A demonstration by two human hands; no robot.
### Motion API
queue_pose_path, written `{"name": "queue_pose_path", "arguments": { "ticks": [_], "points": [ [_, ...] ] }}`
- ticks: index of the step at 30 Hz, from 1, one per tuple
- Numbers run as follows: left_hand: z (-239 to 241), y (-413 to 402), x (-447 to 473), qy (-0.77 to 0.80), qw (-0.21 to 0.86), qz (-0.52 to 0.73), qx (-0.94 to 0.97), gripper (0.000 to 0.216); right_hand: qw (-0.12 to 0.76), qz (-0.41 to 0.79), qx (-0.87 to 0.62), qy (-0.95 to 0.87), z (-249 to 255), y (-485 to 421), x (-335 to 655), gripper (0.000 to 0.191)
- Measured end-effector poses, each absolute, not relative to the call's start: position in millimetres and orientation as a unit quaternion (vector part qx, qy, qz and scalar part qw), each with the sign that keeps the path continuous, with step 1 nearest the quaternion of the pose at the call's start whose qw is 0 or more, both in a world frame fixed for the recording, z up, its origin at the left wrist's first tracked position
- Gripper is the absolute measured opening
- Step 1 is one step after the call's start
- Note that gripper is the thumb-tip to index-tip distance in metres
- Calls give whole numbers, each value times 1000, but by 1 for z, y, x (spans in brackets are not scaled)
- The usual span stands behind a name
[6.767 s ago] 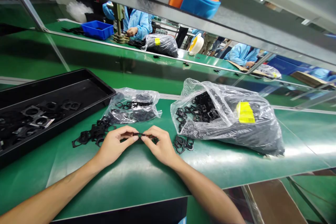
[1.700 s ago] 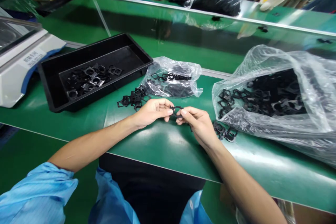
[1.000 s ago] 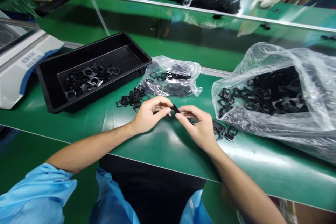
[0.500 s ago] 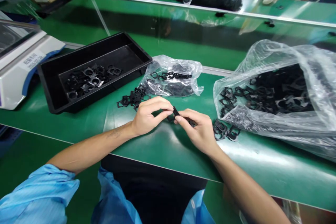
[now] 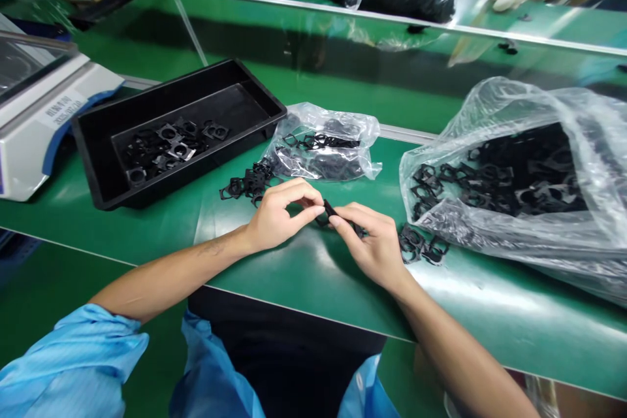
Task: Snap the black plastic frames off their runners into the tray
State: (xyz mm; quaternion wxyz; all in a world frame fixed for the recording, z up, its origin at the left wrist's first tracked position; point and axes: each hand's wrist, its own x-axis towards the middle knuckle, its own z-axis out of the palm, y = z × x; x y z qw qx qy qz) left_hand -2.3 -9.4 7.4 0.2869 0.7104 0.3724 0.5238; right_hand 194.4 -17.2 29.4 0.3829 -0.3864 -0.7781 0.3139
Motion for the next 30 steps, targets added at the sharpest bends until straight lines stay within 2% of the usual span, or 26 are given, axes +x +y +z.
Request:
{"name": "queue_pose_path", "arguments": {
  "ticks": [8,16,20,23,25,30],
  "points": [
    [5,-3,-5,349,448,507,648,18,398,289,-365,-790,26,-17,195,15],
    [7,-7,-3,340,405,528,665,14,430,287,-402,-755,26,-17,194,16],
    [5,-11,0,346,412,523,661,12,423,369,-417,-715,26,-14,195,15],
    [1,-12,2,366,428,517,645,13,417,451,-423,-666,25,-13,194,23],
    [0,-13,2,376,387,519,663,11,416,475,-431,-645,24,-13,193,27],
    [4,-12,-1,325,185,519,769,11,412,521,-425,-615,24,-16,190,31]
  ]
}}
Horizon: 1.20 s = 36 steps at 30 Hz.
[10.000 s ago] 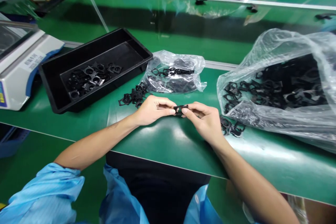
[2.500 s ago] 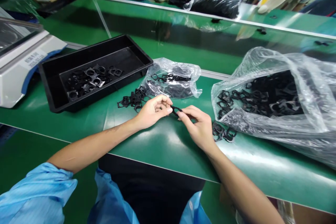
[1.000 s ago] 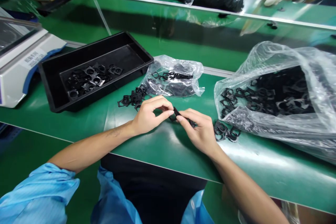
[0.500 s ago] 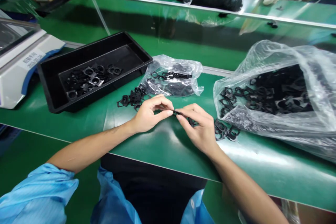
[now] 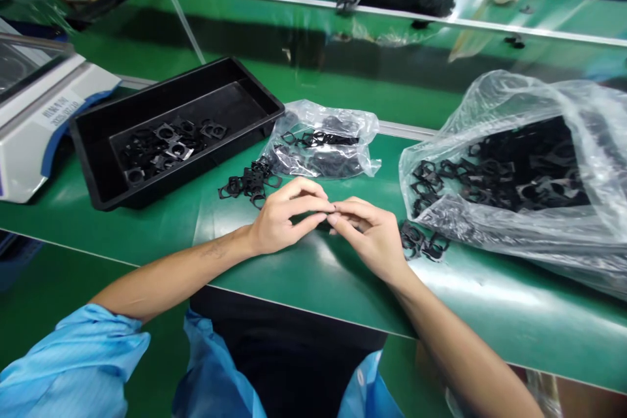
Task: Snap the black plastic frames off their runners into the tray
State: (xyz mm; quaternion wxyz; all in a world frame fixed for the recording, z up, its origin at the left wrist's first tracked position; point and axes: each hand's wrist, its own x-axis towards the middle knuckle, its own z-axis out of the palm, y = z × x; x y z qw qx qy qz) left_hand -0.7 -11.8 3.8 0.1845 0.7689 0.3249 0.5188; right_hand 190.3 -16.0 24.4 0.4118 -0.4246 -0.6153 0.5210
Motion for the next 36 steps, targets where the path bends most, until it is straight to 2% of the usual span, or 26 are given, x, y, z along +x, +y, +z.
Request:
{"name": "queue_pose_path", "arguments": {
  "ticks": [8,14,17,20,24,26,29,32,36],
  "points": [
    [7,-11,-5,345,121,511,778,7,404,644,-412,-503,22,-14,188,44],
    [7,-9,-7,358,94,475,799,10,406,626,-431,-507,19,-13,187,48],
    [6,-9,-9,355,91,437,822,11,412,597,-427,-540,16,-13,186,42],
    [6,-8,-9,360,150,420,819,12,419,542,-424,-592,13,-14,187,30],
    [4,-8,-6,384,310,455,742,11,417,453,-410,-673,13,-14,188,13],
    [3,-8,-4,389,350,464,715,16,417,396,-401,-713,13,-15,189,12],
    [4,-8,-4,386,294,464,741,10,432,338,-391,-739,12,-16,189,15],
    [7,-6,-7,362,222,474,771,7,447,345,-407,-718,14,-17,188,18],
    [9,-5,-8,343,199,481,781,5,462,354,-444,-682,18,-19,188,17]
  ]
}}
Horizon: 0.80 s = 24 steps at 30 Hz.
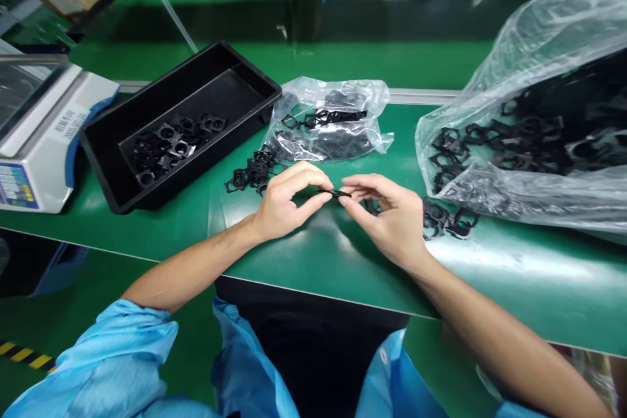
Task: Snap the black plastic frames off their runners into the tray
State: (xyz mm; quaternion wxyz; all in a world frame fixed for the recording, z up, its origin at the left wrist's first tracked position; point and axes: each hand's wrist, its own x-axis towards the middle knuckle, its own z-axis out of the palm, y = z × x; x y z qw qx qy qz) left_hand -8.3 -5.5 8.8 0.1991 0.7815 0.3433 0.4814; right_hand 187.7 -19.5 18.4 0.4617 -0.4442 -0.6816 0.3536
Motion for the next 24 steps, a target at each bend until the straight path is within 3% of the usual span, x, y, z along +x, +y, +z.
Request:
{"name": "queue_pose_path", "arguments": {
  "ticks": [8,11,14,20,24],
  "points": [
    [5,-7,-5,355,234,490,761,13,454,307,-405,-732,20,-19,190,12],
    [3,-6,-5,379,294,489,728,20,448,375,-422,-693,20,-16,190,9],
    [2,-4,-6,390,332,475,715,21,442,511,-444,-588,22,-11,191,22],
    [4,-3,-9,321,162,479,801,19,425,657,-446,-434,25,-3,191,40],
    [2,-3,-9,293,139,490,809,15,422,591,-463,-508,23,-4,192,32]
  ]
}}
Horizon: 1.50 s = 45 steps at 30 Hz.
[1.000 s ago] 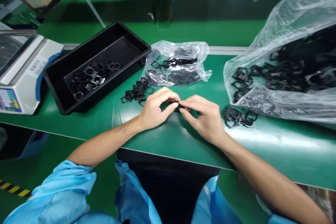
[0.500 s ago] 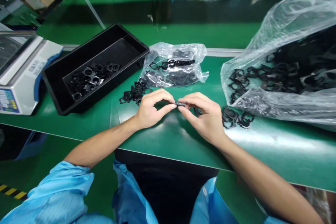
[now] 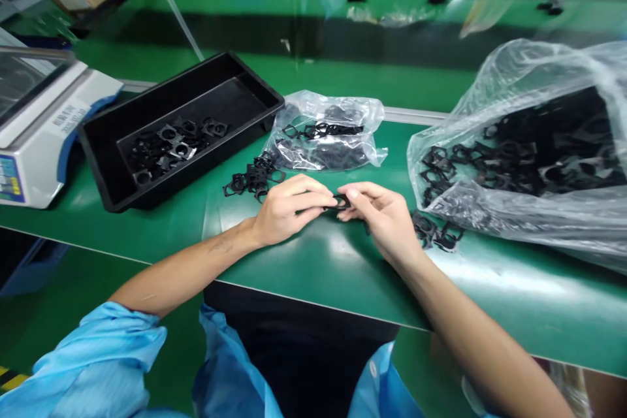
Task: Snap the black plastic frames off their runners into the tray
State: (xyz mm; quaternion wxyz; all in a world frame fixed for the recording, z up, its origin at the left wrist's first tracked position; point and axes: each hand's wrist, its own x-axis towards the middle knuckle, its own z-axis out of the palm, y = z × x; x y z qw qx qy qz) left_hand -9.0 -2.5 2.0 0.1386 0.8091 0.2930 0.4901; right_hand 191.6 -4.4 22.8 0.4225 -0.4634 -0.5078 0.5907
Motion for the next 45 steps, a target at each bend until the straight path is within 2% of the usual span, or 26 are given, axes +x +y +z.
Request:
{"name": "queue_pose_path", "arguments": {
  "ticks": [4,8,12,17,20,30,35,37,41,45],
  "points": [
    [3,-1,-10,338,161,506,777,12,448,428,-455,-639,21,-8,193,18],
    [2,-1,-9,333,173,510,774,10,438,363,-426,-703,21,-12,192,13],
    [0,-4,-6,334,212,502,769,12,442,361,-448,-689,22,-14,191,7],
    [-2,-2,-3,368,328,466,734,13,439,391,-463,-663,20,-11,192,15],
    [-1,0,-2,378,347,458,726,10,430,402,-458,-666,20,-7,193,19],
    [9,7,1,345,160,490,784,14,429,364,-442,-699,35,4,193,33],
    [10,7,-3,356,84,485,794,13,352,365,-434,-745,39,9,193,33],
    [18,9,-24,370,49,488,789,13,323,331,-432,-774,42,16,199,32],
    [44,11,-107,437,-5,499,748,18,291,182,-453,-823,50,30,221,27],
    [57,14,-177,584,-104,369,715,22,250,115,-467,-840,57,31,247,11]
  ]
}}
